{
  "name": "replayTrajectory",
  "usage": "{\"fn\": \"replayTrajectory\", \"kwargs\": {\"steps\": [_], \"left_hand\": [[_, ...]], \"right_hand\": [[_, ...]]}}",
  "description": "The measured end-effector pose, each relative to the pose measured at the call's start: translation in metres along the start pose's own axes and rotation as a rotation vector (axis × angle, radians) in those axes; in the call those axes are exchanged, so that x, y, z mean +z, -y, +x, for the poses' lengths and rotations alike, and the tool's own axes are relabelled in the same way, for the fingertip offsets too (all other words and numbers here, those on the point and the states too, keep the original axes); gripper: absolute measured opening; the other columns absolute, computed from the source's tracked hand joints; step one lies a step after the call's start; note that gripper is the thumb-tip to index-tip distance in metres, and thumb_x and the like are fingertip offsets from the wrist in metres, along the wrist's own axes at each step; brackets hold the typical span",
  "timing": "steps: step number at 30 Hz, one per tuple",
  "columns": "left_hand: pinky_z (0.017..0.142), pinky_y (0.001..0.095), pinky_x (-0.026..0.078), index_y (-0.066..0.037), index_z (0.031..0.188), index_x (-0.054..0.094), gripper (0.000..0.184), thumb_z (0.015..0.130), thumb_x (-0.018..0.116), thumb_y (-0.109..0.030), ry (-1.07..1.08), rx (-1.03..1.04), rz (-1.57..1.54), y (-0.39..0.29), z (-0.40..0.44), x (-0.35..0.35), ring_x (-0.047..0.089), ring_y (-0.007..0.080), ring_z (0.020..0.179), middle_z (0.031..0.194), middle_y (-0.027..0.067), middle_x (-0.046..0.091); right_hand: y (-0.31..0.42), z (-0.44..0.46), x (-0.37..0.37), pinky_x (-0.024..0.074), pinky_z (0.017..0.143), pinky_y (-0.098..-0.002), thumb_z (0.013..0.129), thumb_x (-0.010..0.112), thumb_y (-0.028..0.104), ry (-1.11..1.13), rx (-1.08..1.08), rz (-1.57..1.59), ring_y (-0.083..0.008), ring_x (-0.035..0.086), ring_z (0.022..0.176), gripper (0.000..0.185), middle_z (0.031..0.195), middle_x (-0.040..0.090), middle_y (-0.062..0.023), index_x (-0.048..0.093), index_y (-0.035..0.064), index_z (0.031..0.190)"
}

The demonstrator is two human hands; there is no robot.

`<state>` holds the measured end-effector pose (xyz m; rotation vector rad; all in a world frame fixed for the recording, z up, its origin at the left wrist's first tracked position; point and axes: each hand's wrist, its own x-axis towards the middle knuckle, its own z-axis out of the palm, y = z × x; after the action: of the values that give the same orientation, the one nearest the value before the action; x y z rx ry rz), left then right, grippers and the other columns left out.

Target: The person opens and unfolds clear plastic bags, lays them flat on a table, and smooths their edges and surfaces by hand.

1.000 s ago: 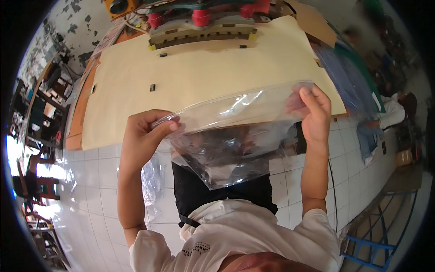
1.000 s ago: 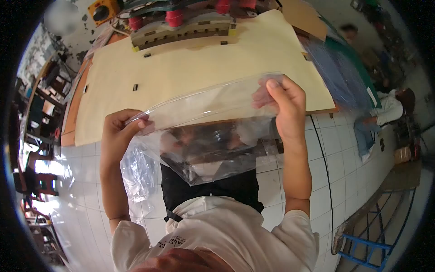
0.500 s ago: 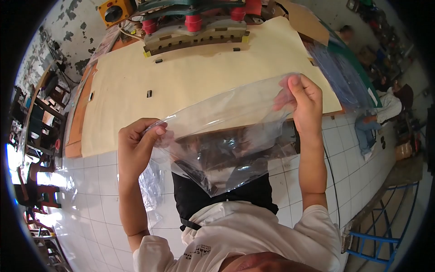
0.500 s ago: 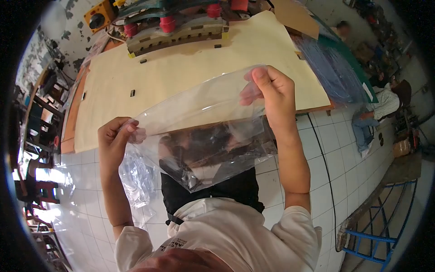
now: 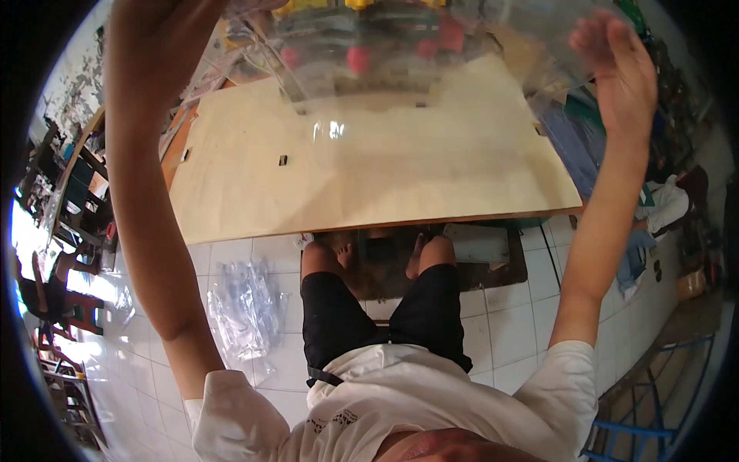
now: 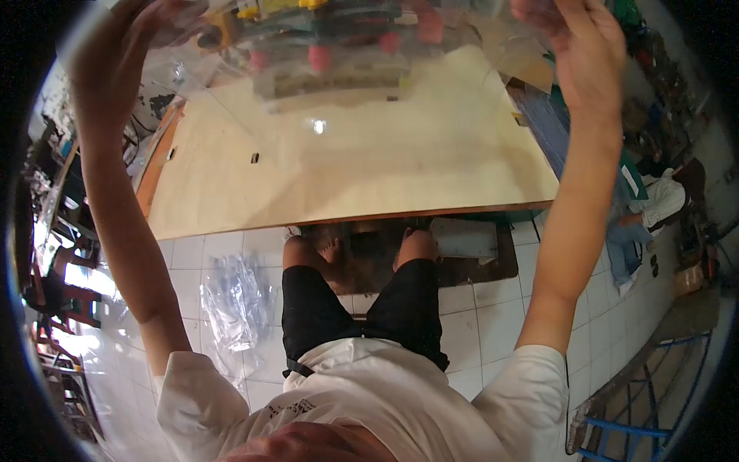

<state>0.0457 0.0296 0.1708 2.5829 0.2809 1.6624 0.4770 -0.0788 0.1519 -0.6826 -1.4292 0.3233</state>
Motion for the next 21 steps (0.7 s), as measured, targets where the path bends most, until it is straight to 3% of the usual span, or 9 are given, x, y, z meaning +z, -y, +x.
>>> {"fn": "replayTrajectory", "kwargs": {"steps": [2,3,5,7,9,12,19,20,21], "left_hand": [[0.070,0.0268,0.058,0.004,0.113,0.070,0.020,0.097,0.064,-0.007,-0.119,0.148,0.467,-0.037,-0.028,0.002,0.072,0.0146,0.077,0.093,0.0104,0.075],[0.072,0.0281,0.058,0.005,0.105,0.071,0.015,0.093,0.064,0.002,-0.082,0.158,0.469,-0.052,-0.048,0.009,0.073,0.0150,0.083,0.095,0.0125,0.076],[0.076,0.0337,0.060,0.000,0.095,0.072,0.013,0.082,0.074,0.000,0.146,0.470,0.434,-0.060,-0.075,0.021,0.075,0.0225,0.085,0.095,0.0134,0.076],[0.080,0.0378,0.060,-0.003,0.093,0.074,0.016,0.081,0.073,-0.012,0.190,0.491,0.387,-0.061,-0.127,0.053,0.074,0.0235,0.089,0.092,0.0106,0.075],[0.083,0.0376,0.060,-0.003,0.094,0.074,0.014,0.082,0.070,-0.010,0.238,0.494,0.388,-0.060,-0.182,0.088,0.073,0.0260,0.094,0.097,0.0122,0.075],[0.083,0.0362,0.058,-0.003,0.095,0.074,0.016,0.083,0.068,-0.011,0.341,0.489,0.393,-0.069,-0.233,0.124,0.073,0.0245,0.095,0.099,0.0121,0.074],[0.076,0.0326,0.055,-0.003,0.095,0.072,0.018,0.081,0.066,-0.014,0.422,0.346,0.466,-0.108,-0.229,0.192,0.069,0.0239,0.097,0.103,0.0104,0.071],[0.076,0.0325,0.054,-0.003,0.093,0.072,0.018,0.080,0.067,-0.014,0.421,0.312,0.463,-0.111,-0.226,0.202,0.068,0.0234,0.096,0.100,0.0100,0.069],[0.076,0.0323,0.053,-0.002,0.091,0.071,0.018,0.078,0.068,-0.015,0.417,0.277,0.460,-0.115,-0.223,0.213,0.067,0.0228,0.096,0.098,0.0097,0.068]], "right_hand": [[0.014,-0.025,0.006,0.0554,0.089,-0.0350,0.099,0.062,0.026,0.044,-0.129,-0.090,-0.0220,0.069,0.094,0.029,0.101,0.071,-0.0131,0.067,-0.0008,0.107],[0.017,-0.041,0.008,0.0552,0.087,-0.0343,0.099,0.062,0.027,0.091,-0.238,-0.186,-0.0214,0.069,0.093,0.030,0.096,0.072,-0.0132,0.068,-0.0010,0.106],[0.006,-0.079,-0.010,0.0513,0.094,-0.0365,0.095,0.064,0.018,0.323,-0.263,-0.223,-0.0241,0.066,0.101,0.018,0.098,0.072,-0.0127,0.071,0.0020,0.102],[0.000,-0.115,-0.012,0.0514,0.091,-0.0354,0.085,0.070,0.005,0.497,-0.289,-0.481,-0.0257,0.066,0.098,0.009,0.097,0.072,-0.0114,0.073,0.0043,0.093],[-0.016,-0.162,-0.010,0.0526,0.086,-0.0363,0.074,0.072,-0.005,0.481,-0.099,-0.670,-0.0274,0.066,0.096,0.013,0.094,0.072,-0.0108,0.073,0.0019,0.085],[-0.050,-0.208,-0.005,0.0536,0.081,-0.0372,0.071,0.072,-0.009,0.426,-0.065,-0.823,-0.0289,0.066,0.093,0.019,0.092,0.070,-0.0108,0.072,0.0011,0.086],[-0.083,-0.205,-0.017,0.0530,0.078,-0.0384,0.076,0.068,-0.006,0.259,0.021,-1.200,-0.0303,0.065,0.094,0.017,0.099,0.069,-0.0107,0.074,0.0013,0.090],[-0.080,-0.202,-0.024,0.0500,0.091,-0.0394,0.083,0.065,0.000,0.360,0.207,-1.241,-0.0333,0.062,0.109,0.022,0.116,0.066,-0.0158,0.073,0.0006,0.104],[-0.079,-0.202,-0.024,0.0500,0.091,-0.0394,0.083,0.065,0.000,0.360,0.208,-1.246,-0.0333,0.062,0.109,0.022,0.116,0.066,-0.0158,0.073,0.0006,0.104]]}}
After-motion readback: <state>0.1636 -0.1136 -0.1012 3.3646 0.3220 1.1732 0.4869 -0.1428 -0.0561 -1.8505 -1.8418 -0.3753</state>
